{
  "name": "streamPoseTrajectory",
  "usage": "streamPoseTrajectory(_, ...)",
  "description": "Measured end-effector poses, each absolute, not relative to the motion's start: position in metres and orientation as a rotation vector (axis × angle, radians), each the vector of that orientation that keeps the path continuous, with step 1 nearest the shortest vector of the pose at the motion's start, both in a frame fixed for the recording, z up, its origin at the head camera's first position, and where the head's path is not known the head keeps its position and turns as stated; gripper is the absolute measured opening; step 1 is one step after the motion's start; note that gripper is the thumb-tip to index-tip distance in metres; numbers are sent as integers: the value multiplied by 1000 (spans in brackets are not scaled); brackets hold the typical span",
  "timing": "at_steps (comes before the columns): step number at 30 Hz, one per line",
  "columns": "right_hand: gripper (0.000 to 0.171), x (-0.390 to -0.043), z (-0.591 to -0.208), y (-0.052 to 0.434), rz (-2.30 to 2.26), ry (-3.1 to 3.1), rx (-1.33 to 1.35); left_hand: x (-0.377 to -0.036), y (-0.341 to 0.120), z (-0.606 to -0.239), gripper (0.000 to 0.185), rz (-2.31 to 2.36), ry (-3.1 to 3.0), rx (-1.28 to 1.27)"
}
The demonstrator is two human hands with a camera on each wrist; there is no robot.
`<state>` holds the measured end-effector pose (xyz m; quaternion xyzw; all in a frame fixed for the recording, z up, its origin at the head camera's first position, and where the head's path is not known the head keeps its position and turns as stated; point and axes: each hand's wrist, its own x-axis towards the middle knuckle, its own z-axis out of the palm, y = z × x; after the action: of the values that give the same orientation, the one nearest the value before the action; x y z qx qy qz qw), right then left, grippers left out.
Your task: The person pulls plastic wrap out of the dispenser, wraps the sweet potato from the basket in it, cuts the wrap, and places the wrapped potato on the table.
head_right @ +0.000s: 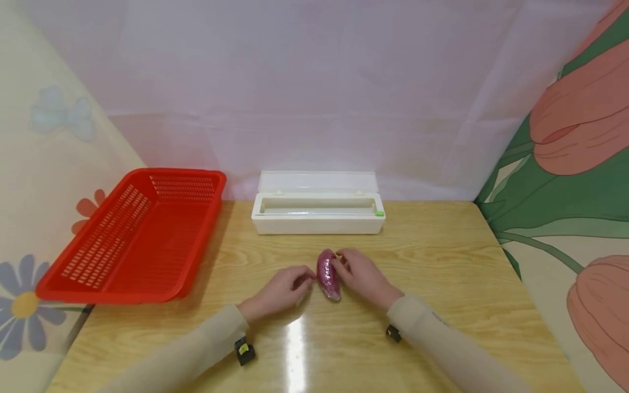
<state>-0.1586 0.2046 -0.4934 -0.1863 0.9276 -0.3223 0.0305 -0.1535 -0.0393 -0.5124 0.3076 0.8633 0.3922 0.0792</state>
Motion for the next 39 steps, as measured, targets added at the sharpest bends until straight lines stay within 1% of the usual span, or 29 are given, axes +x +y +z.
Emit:
streamPoseTrajectory(3, 48, -157, -494, 199, -1083, 2767, -531, -154, -41, -514, 20, 1163, 2593, 929)
streamPoseTrajectory(7, 67, -156, -497, 192, -1066, 2740, -530, -156, -45, -515, 24, 1148, 2586, 918)
streamPoseTrajectory(11, 69, -156, -497, 193, -1128, 2692, -480, -157, -52, -517, 24, 1141, 2599, 861)
streamPoseTrajectory(15, 70, -159, -492, 206, -1193, 2625, -393, -157, -64, -520, 21, 1155, 2648, 812)
streamPoseTrajectory(19, 72, -163, -485, 237, -1188, 2627, -331, -154, -79, -518, 19, 1199, 2672, 739)
streamPoseTrajectory(29, 70, -175, -473, 351, -1123, 2762, -143, -152, -113, -513, 19, 1295, 2744, 521)
streamPoseTrajectory(35, 73, -190, -477, 412, -1063, 2832, -77, -149, -119, -510, 19, 1345, 2769, 423)
streamPoseTrajectory(39, 75, -199, -479, 440, -1037, 2864, -42, -149, -119, -510, 18, 1336, 2771, 384)
